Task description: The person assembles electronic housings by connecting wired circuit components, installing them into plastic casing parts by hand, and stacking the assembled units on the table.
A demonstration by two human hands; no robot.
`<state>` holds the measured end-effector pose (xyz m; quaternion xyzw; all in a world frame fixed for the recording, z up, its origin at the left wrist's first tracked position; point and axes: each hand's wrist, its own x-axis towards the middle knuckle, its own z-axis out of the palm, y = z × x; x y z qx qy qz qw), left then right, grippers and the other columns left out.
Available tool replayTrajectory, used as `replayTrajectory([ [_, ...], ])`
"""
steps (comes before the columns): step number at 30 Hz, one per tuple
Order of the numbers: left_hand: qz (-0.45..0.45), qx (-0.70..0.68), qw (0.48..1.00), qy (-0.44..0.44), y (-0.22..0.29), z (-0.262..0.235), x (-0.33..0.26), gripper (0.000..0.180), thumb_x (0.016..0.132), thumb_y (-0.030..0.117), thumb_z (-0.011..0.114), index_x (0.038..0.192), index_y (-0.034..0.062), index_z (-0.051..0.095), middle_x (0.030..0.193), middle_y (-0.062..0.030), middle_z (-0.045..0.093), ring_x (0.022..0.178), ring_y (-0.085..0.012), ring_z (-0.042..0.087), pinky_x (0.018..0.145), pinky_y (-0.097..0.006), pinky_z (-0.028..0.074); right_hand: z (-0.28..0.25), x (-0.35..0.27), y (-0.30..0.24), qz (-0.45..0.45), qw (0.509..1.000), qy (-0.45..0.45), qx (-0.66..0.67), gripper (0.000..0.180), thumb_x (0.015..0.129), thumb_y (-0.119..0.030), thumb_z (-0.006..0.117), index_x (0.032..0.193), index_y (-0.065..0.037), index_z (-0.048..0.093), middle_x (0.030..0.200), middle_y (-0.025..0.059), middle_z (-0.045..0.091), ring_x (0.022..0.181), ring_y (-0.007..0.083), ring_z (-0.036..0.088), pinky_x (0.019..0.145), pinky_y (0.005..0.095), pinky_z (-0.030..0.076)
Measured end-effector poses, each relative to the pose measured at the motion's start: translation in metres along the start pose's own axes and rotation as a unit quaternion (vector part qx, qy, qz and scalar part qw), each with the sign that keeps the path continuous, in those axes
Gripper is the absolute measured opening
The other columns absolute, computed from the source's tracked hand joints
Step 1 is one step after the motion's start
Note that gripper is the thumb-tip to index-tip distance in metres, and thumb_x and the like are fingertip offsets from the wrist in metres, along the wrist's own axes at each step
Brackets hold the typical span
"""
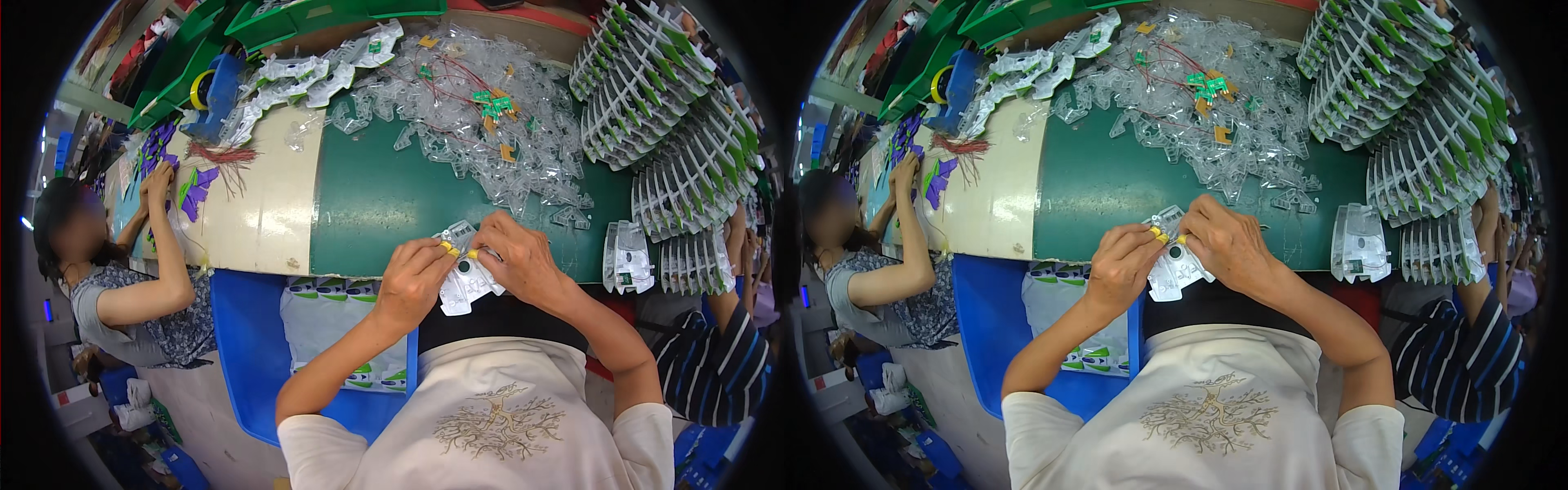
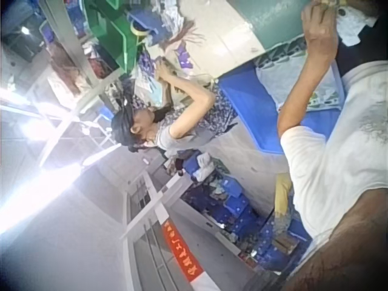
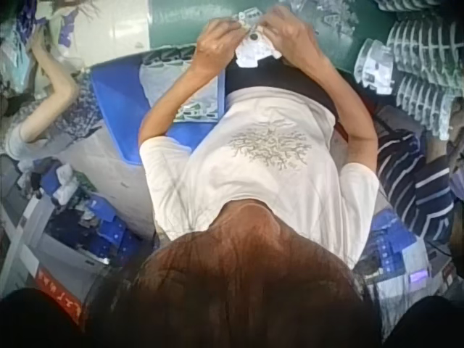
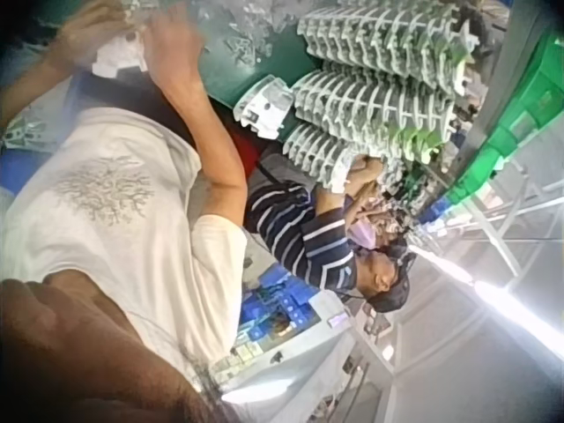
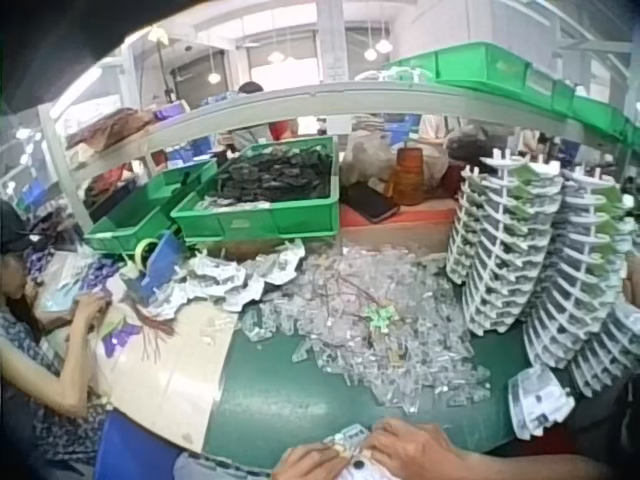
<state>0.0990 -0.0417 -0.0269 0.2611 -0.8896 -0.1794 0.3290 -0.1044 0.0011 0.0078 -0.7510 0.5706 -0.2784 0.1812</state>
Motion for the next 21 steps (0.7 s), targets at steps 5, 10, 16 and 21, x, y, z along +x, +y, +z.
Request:
replayTrajectory([
  [5, -0.055, -0.083, 0.990, 0.098, 0.004, 0.015, -0.005, 0.046, 0.073, -0.008, 0.076, 0.116, -0.0026, 0.061, 0.093, -0.0127, 0.068, 0.086, -0.0309, 0.064, 0.073, -0.038, 0.051, -0.013, -0.010, 0.001, -0.015, 0.999, -0.028, -0.023, 0.025, 0.075, -0.009, 0.074, 0.098, -0.004, 0.067, 0.100, 0.0106, 0.061, 0.081, 0.0280, 0.066, 0.064, 0.0389, 0.053],
  [10, -0.065, -0.133, 0.985, 0.090, 0.000, 0.017, -0.001, 0.063, 0.076, -0.009, 0.071, 0.134, -0.0001, 0.050, 0.098, -0.0128, 0.068, 0.088, -0.0307, 0.062, 0.076, -0.041, 0.047, -0.018, -0.017, 0.000, -0.019, 0.999, -0.029, -0.011, 0.033, 0.074, -0.014, 0.077, 0.104, -0.004, 0.068, 0.102, 0.0123, 0.060, 0.082, 0.0296, 0.066, 0.068, 0.0391, 0.054],
  [16, -0.030, -0.110, 0.993, -0.016, -0.001, 0.005, 0.008, 0.064, 0.081, -0.008, 0.064, 0.142, 0.0026, 0.045, 0.104, -0.0089, 0.069, 0.092, -0.0282, 0.058, 0.082, -0.039, 0.043, -0.016, -0.017, -0.001, 0.001, 0.998, -0.060, -0.034, 0.028, 0.076, -0.010, 0.075, 0.103, -0.003, 0.069, 0.107, 0.0129, 0.061, 0.081, 0.0292, 0.066, 0.067, 0.0385, 0.054],
  [21, -0.048, -0.102, 0.990, -0.089, 0.004, -0.004, 0.017, 0.068, 0.082, -0.008, 0.061, 0.145, 0.0065, 0.043, 0.107, -0.0074, 0.069, 0.093, -0.0275, 0.057, 0.083, -0.038, 0.042, -0.041, -0.010, -0.005, 0.110, 0.955, -0.051, 0.271, 0.019, 0.082, 0.004, 0.061, 0.099, 0.004, 0.068, 0.101, 0.0172, 0.064, 0.083, 0.0308, 0.068, 0.073, 0.0359, 0.056],
])
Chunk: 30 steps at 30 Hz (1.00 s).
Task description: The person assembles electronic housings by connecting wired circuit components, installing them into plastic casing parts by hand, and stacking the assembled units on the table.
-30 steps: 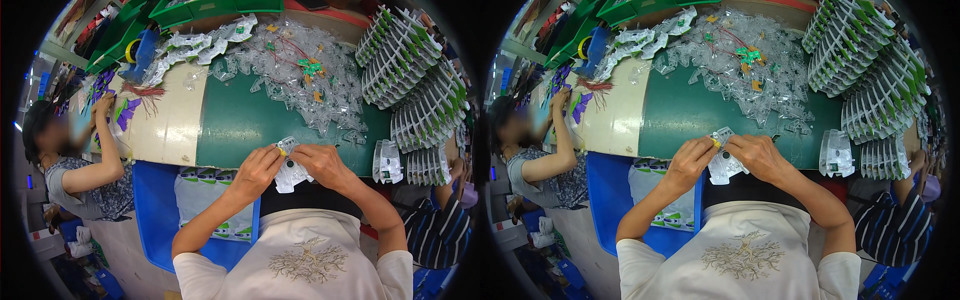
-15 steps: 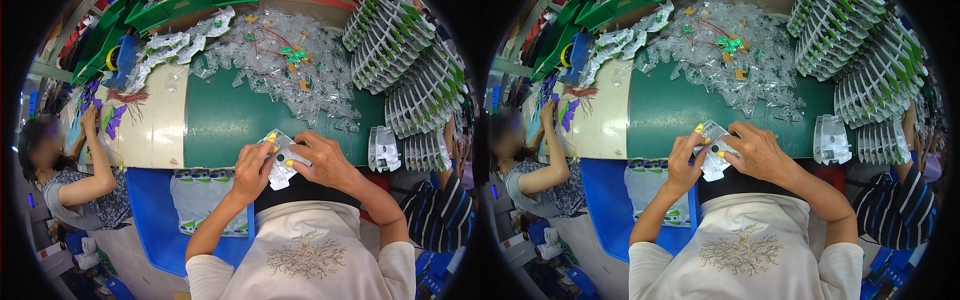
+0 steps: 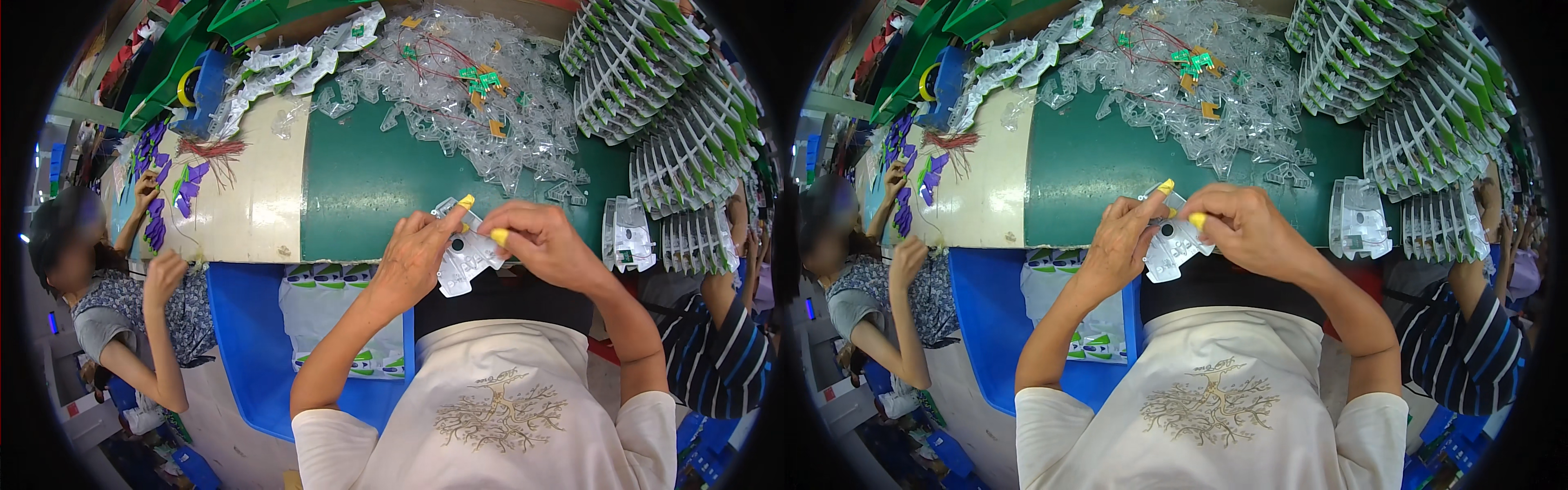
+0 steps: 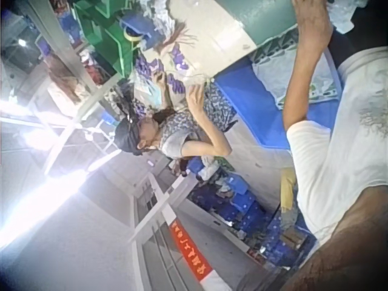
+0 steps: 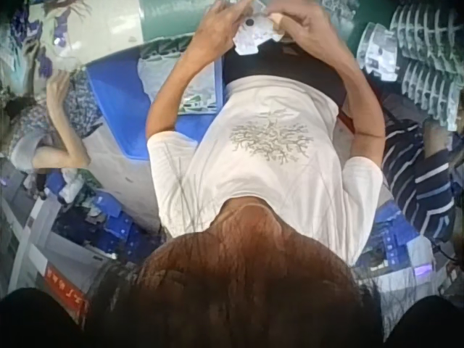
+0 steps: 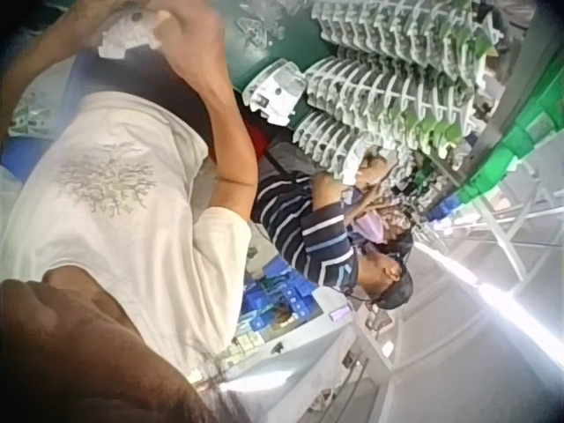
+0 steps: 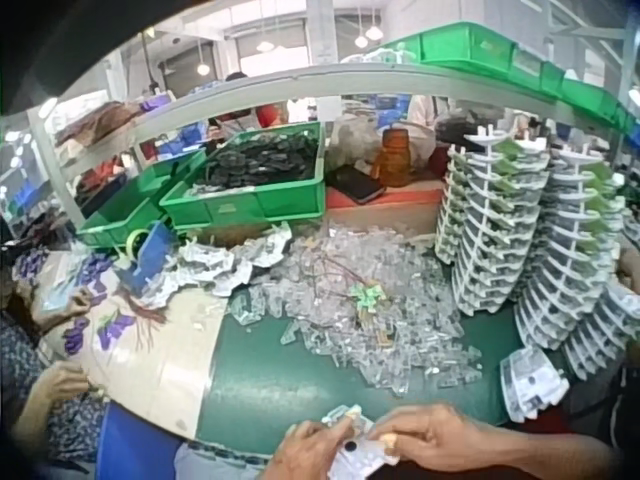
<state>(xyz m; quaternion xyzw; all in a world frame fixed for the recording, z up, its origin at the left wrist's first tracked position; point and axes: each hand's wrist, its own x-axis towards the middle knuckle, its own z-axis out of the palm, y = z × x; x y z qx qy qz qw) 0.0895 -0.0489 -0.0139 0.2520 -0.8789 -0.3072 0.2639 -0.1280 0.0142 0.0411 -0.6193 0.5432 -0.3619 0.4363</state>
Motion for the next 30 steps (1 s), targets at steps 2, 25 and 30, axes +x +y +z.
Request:
replayTrajectory([
  [2, -0.001, 0.000, 1.000, 0.005, -0.002, 0.003, -0.004, 0.069, 0.082, -0.008, 0.061, 0.146, 0.0067, 0.042, 0.107, -0.0076, 0.069, 0.093, -0.0276, 0.057, 0.083, -0.038, 0.042, 0.000, 0.000, 0.002, 0.011, 0.987, -0.071, 0.143, 0.028, 0.081, 0.011, 0.055, 0.104, 0.005, 0.069, 0.100, 0.0187, 0.068, 0.086, 0.0301, 0.070, 0.078, 0.0326, 0.056],
  [25, -0.011, -0.035, 0.999, 0.038, -0.011, 0.015, -0.010, 0.055, 0.087, -0.008, 0.051, 0.141, 0.0020, 0.047, 0.110, -0.0120, 0.068, 0.099, -0.0308, 0.055, 0.090, -0.042, 0.042, 0.036, -0.043, 0.038, 0.004, 0.979, 0.149, -0.136, 0.025, 0.084, 0.000, 0.062, 0.108, -0.004, 0.056, 0.071, 0.0166, 0.062, 0.062, 0.0334, 0.065, 0.055, 0.0420, 0.050],
  [30, -0.023, -0.028, 0.984, 0.176, 0.004, -0.007, -0.008, 0.043, 0.087, -0.009, 0.060, 0.129, 0.0007, 0.056, 0.100, -0.0125, 0.067, 0.090, -0.0249, 0.062, 0.080, -0.034, 0.050, 0.011, -0.079, 0.027, -0.039, 0.969, 0.220, -0.105, 0.021, 0.083, 0.003, 0.061, 0.103, -0.003, 0.057, 0.070, 0.0111, 0.061, 0.059, 0.0223, 0.064, 0.054, 0.0329, 0.050],
])
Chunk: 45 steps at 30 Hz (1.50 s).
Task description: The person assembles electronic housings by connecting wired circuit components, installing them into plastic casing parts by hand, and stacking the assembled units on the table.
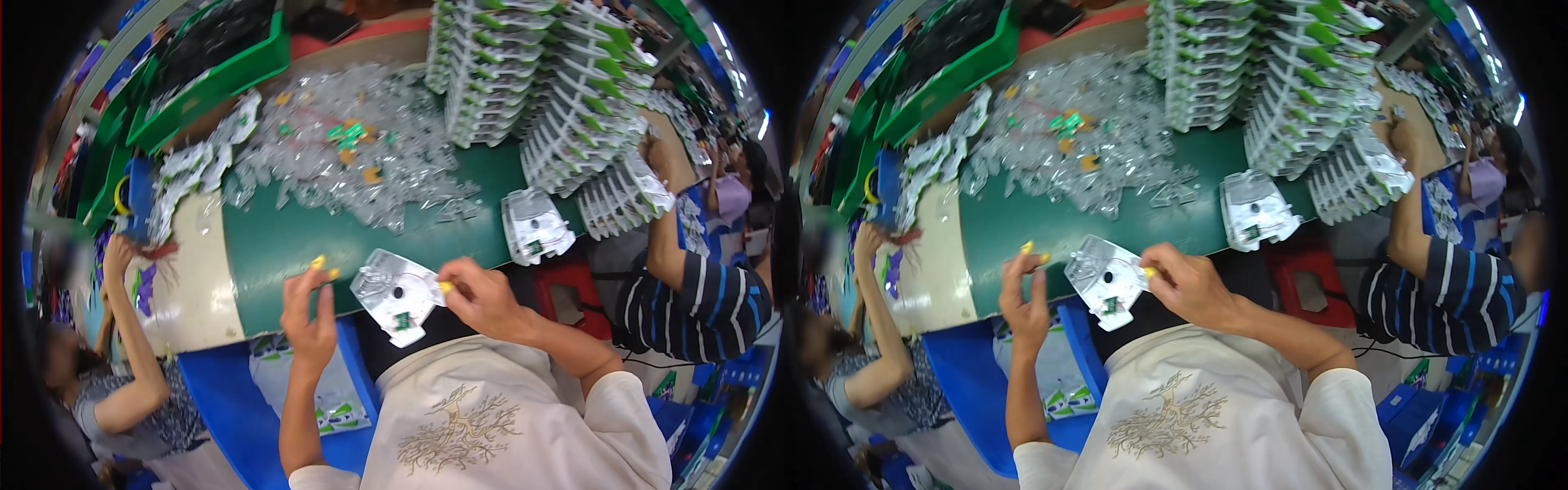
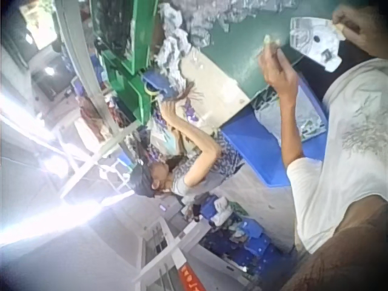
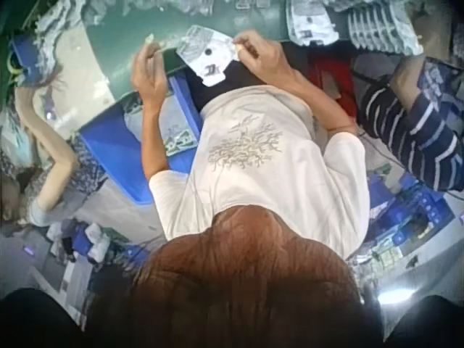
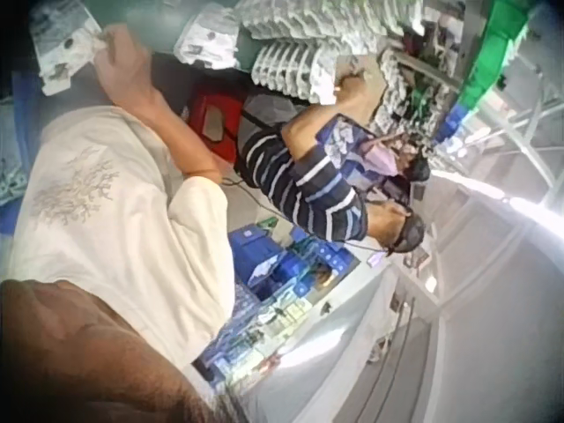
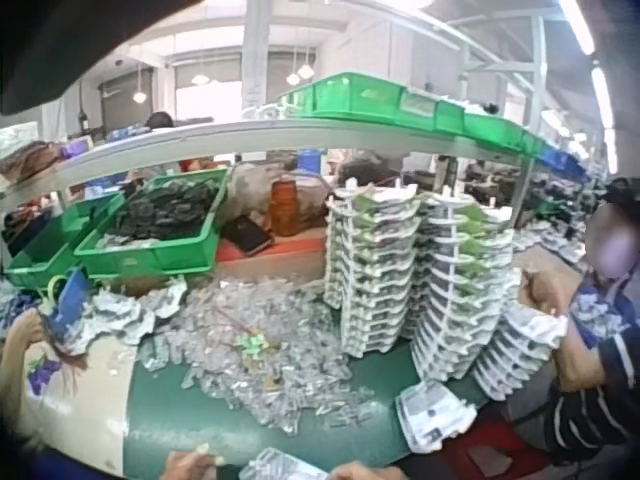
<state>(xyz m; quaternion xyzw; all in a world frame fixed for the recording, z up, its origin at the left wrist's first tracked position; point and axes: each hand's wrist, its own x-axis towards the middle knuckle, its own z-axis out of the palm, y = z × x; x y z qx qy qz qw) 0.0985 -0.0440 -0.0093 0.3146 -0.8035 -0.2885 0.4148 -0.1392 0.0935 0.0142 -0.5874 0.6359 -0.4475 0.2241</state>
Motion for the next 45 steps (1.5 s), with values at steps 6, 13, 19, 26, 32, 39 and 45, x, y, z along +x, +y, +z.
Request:
replayTrajectory([
  [6, -0.089, -0.031, 0.995, -0.037, 0.003, 0.028, 0.005, 0.041, 0.088, -0.005, 0.064, 0.128, 0.0004, 0.057, 0.098, -0.0122, 0.065, 0.086, -0.0219, 0.063, 0.079, -0.032, 0.052, -0.101, -0.053, 0.028, 0.139, 0.962, 0.226, 0.070, 0.018, 0.089, 0.008, 0.056, 0.105, -0.001, 0.054, 0.078, -0.0010, 0.060, 0.067, 0.0022, 0.054, 0.057, 0.0191, 0.043],
  [13, -0.085, -0.033, 0.993, -0.077, 0.007, 0.049, 0.008, 0.042, 0.086, -0.003, 0.066, 0.128, 0.0010, 0.058, 0.097, -0.0132, 0.066, 0.087, -0.0234, 0.064, 0.079, -0.034, 0.052, -0.127, -0.055, 0.066, 0.184, 0.930, 0.311, 0.071, 0.018, 0.090, 0.006, 0.055, 0.107, 0.000, 0.055, 0.073, -0.0021, 0.057, 0.061, 0.0024, 0.050, 0.053, 0.0190, 0.038],
  [19, -0.071, -0.023, 0.994, -0.076, 0.004, 0.040, -0.003, 0.035, 0.084, -0.001, 0.068, 0.118, -0.0006, 0.063, 0.096, -0.0143, 0.067, 0.089, -0.0291, 0.064, 0.080, -0.036, 0.051, -0.113, -0.054, 0.057, 0.086, 0.917, 0.368, -0.125, 0.020, 0.087, 0.006, 0.062, 0.106, 0.000, 0.063, 0.064, -0.0055, 0.050, 0.058, 0.0011, 0.042, 0.052, 0.0193, 0.035],
  [26, -0.041, -0.057, 0.996, -0.048, 0.003, 0.041, -0.007, 0.033, 0.083, -0.005, 0.068, 0.115, -0.0001, 0.064, 0.094, -0.0140, 0.068, 0.088, -0.0317, 0.063, 0.077, -0.038, 0.051, -0.010, 0.055, -0.043, -0.133, 0.982, 0.106, -0.084, 0.024, 0.076, 0.004, 0.072, 0.099, -0.003, 0.069, 0.085, 0.0098, 0.068, 0.064, 0.0219, 0.064, 0.056, 0.0295, 0.051],
  [32, -0.011, -0.089, 0.995, -0.042, 0.001, 0.041, -0.004, 0.031, 0.081, -0.009, 0.067, 0.111, -0.0040, 0.065, 0.091, -0.0152, 0.068, 0.084, -0.0315, 0.064, 0.074, -0.038, 0.051, 0.102, 0.179, -0.002, -0.169, 0.965, 0.117, -0.162, 0.014, 0.076, -0.003, 0.072, 0.089, -0.004, 0.068, 0.089, 0.0092, 0.066, 0.084, 0.0298, 0.063, 0.071, 0.0390, 0.051],
  [39, -0.081, -0.163, 0.983, 0.009, -0.001, 0.028, -0.006, 0.026, 0.084, -0.006, 0.068, 0.110, -0.0039, 0.065, 0.092, -0.0131, 0.069, 0.084, -0.0232, 0.065, 0.075, -0.032, 0.052, 0.115, 0.191, 0.007, -0.202, 0.936, 0.089, -0.275, 0.009, 0.076, -0.006, 0.069, 0.084, -0.005, 0.065, 0.084, 0.0082, 0.061, 0.085, 0.0273, 0.058, 0.079, 0.0397, 0.043],
  [45, -0.219, -0.377, 0.892, 0.120, -0.003, -0.013, 0.024, 0.034, 0.095, 0.001, 0.062, 0.128, -0.0048, 0.054, 0.109, -0.0055, 0.062, 0.097, -0.0102, 0.059, 0.088, -0.025, 0.048, 0.076, 0.143, -0.036, -0.224, 0.968, 0.035, -0.107, 0.016, 0.071, 0.000, 0.069, 0.084, -0.004, 0.061, 0.076, 0.0080, 0.062, 0.072, 0.0268, 0.060, 0.076, 0.0394, 0.044],
])
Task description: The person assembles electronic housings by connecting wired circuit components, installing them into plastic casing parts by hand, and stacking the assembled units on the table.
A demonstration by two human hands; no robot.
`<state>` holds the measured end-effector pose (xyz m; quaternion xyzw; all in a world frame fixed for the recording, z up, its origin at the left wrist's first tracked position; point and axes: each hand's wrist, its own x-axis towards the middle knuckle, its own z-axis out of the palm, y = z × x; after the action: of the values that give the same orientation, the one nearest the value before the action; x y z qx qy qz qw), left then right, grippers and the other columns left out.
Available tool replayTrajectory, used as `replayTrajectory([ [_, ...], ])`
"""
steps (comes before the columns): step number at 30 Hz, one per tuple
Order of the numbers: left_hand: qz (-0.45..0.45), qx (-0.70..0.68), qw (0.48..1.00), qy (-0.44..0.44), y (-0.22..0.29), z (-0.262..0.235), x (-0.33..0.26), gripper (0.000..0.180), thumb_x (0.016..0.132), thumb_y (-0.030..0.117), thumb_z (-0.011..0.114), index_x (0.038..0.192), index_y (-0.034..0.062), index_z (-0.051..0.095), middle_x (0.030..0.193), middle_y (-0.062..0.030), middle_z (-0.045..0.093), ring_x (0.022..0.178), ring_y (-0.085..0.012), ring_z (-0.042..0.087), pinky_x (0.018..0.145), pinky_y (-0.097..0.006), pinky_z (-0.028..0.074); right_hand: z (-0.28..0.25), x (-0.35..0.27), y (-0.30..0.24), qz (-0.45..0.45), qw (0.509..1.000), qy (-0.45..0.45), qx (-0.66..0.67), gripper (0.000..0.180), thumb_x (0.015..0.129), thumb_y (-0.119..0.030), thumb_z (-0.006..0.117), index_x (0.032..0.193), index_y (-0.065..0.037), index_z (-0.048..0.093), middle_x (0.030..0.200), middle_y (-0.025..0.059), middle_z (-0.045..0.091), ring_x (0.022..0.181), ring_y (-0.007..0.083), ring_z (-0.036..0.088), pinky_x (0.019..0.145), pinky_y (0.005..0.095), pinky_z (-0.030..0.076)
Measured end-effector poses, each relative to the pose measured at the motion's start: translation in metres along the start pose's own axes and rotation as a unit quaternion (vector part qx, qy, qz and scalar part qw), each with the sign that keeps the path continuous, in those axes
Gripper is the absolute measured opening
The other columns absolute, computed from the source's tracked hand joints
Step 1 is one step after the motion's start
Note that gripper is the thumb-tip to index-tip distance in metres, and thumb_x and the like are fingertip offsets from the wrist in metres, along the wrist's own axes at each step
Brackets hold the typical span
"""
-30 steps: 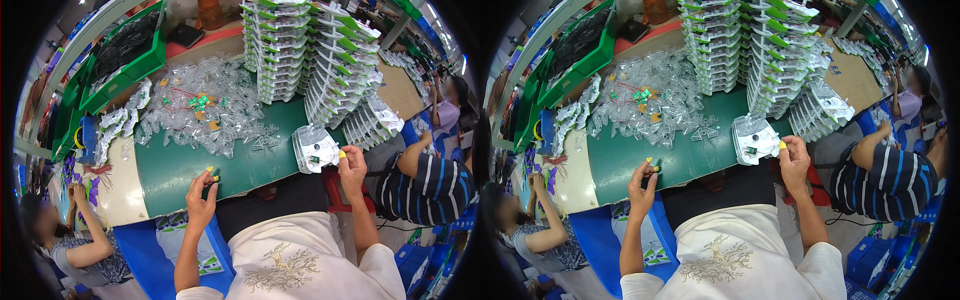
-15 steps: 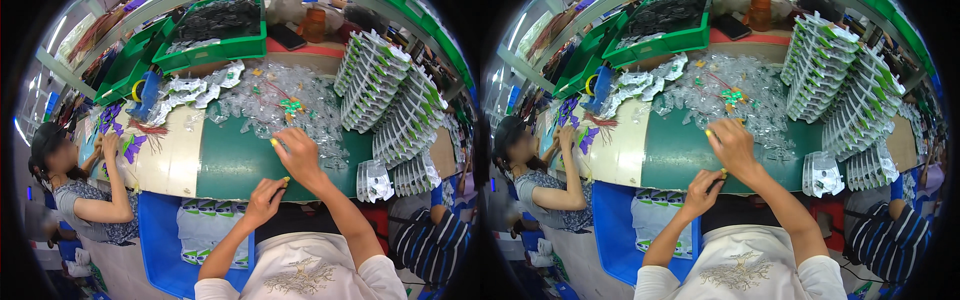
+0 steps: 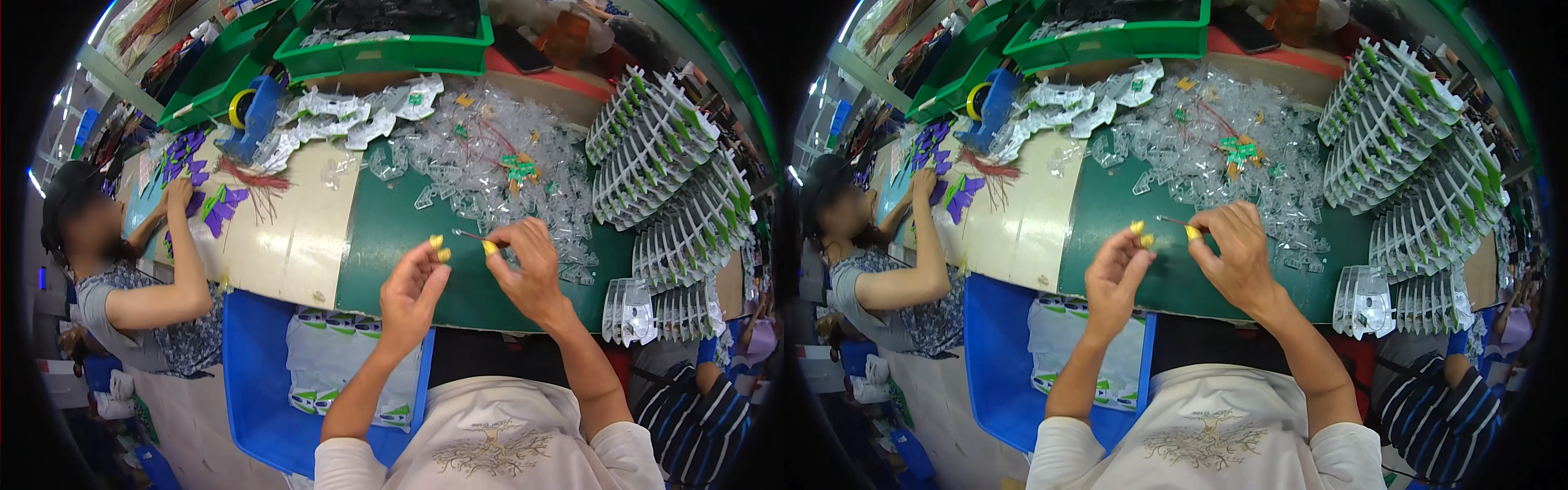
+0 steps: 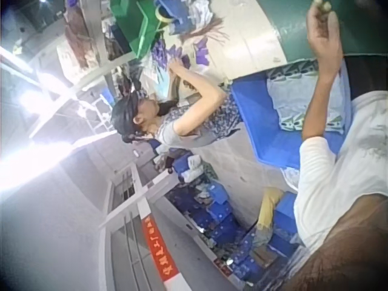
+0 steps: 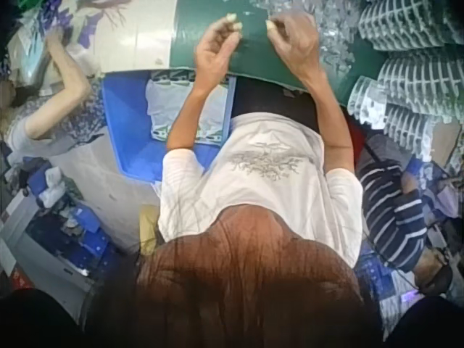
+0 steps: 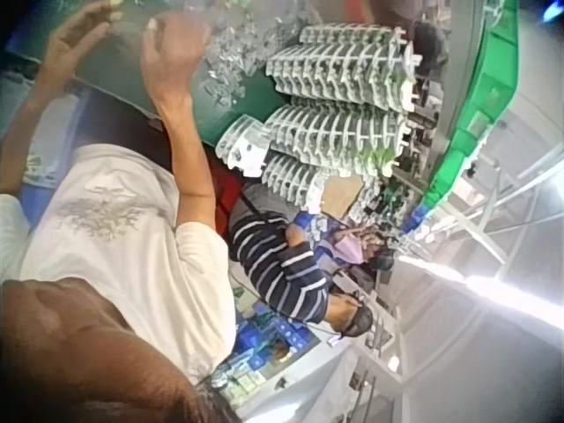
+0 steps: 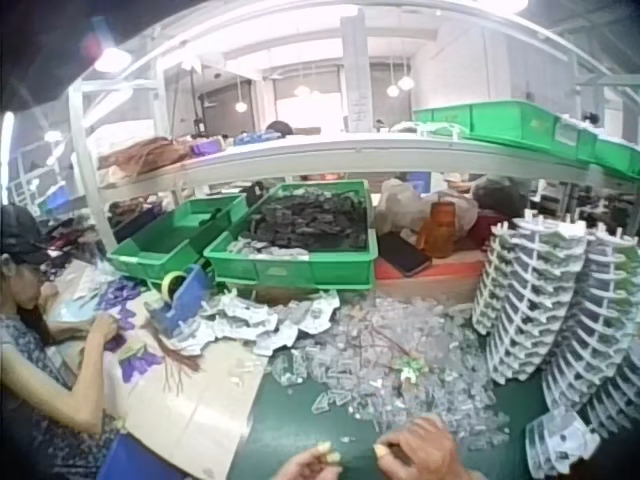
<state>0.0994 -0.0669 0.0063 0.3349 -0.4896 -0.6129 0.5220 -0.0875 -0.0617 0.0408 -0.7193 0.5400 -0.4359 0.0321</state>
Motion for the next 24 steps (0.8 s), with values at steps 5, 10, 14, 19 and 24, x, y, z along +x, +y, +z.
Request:
replayTrajectory([
  [5, 0.041, 0.042, 0.998, -0.031, 0.003, 0.007, 0.009, 0.020, 0.093, 0.002, 0.066, 0.112, -0.0030, 0.065, 0.107, -0.0064, 0.062, 0.090, -0.0097, 0.059, 0.080, -0.023, 0.050, -0.019, -0.017, -0.010, -0.040, 0.999, -0.019, 0.004, 0.018, 0.070, 0.003, 0.070, 0.085, -0.003, 0.063, 0.078, 0.0077, 0.063, 0.072, 0.0260, 0.059, 0.073, 0.0386, 0.044],
  [10, 0.048, 0.056, 0.997, -0.033, 0.003, 0.024, 0.006, 0.015, 0.090, -0.001, 0.068, 0.105, -0.0026, 0.067, 0.103, -0.0071, 0.064, 0.090, -0.0103, 0.060, 0.077, -0.023, 0.050, -0.030, -0.022, -0.019, 0.105, 0.984, -0.032, 0.137, 0.017, 0.077, 0.004, 0.069, 0.093, 0.001, 0.065, 0.083, 0.0102, 0.065, 0.072, 0.0237, 0.064, 0.064, 0.0339, 0.051],
  [14, 0.069, 0.058, 0.995, -0.031, 0.009, 0.034, -0.002, 0.018, 0.087, -0.003, 0.070, 0.105, -0.0025, 0.067, 0.102, -0.0080, 0.065, 0.089, -0.0118, 0.062, 0.079, -0.025, 0.051, -0.035, -0.019, -0.025, 0.070, 0.982, -0.021, 0.176, 0.014, 0.080, 0.003, 0.067, 0.094, 0.003, 0.067, 0.084, 0.0107, 0.065, 0.065, 0.0189, 0.063, 0.057, 0.0291, 0.050],
  [19, 0.042, 0.046, 0.996, -0.058, 0.003, 0.036, -0.007, 0.023, 0.086, -0.006, 0.071, 0.108, -0.0028, 0.066, 0.100, -0.0058, 0.066, 0.090, -0.0094, 0.062, 0.079, -0.024, 0.052, -0.038, -0.029, -0.026, 0.160, 0.968, -0.047, 0.189, 0.012, 0.076, 0.004, 0.068, 0.088, 0.000, 0.066, 0.073, 0.0043, 0.058, 0.052, 0.0081, 0.046, 0.047, 0.0258, 0.035],
  [24, -0.037, 0.052, 0.994, -0.085, 0.001, 0.022, -0.008, 0.023, 0.086, 0.009, 0.076, 0.106, -0.0006, 0.070, 0.087, -0.0028, 0.067, 0.079, -0.0075, 0.063, 0.073, -0.023, 0.052, -0.040, -0.032, -0.018, 0.137, 0.963, -0.081, 0.217, 0.015, 0.076, 0.005, 0.069, 0.090, 0.000, 0.073, 0.080, 0.0057, 0.068, 0.062, 0.0089, 0.058, 0.054, 0.0221, 0.044],
])
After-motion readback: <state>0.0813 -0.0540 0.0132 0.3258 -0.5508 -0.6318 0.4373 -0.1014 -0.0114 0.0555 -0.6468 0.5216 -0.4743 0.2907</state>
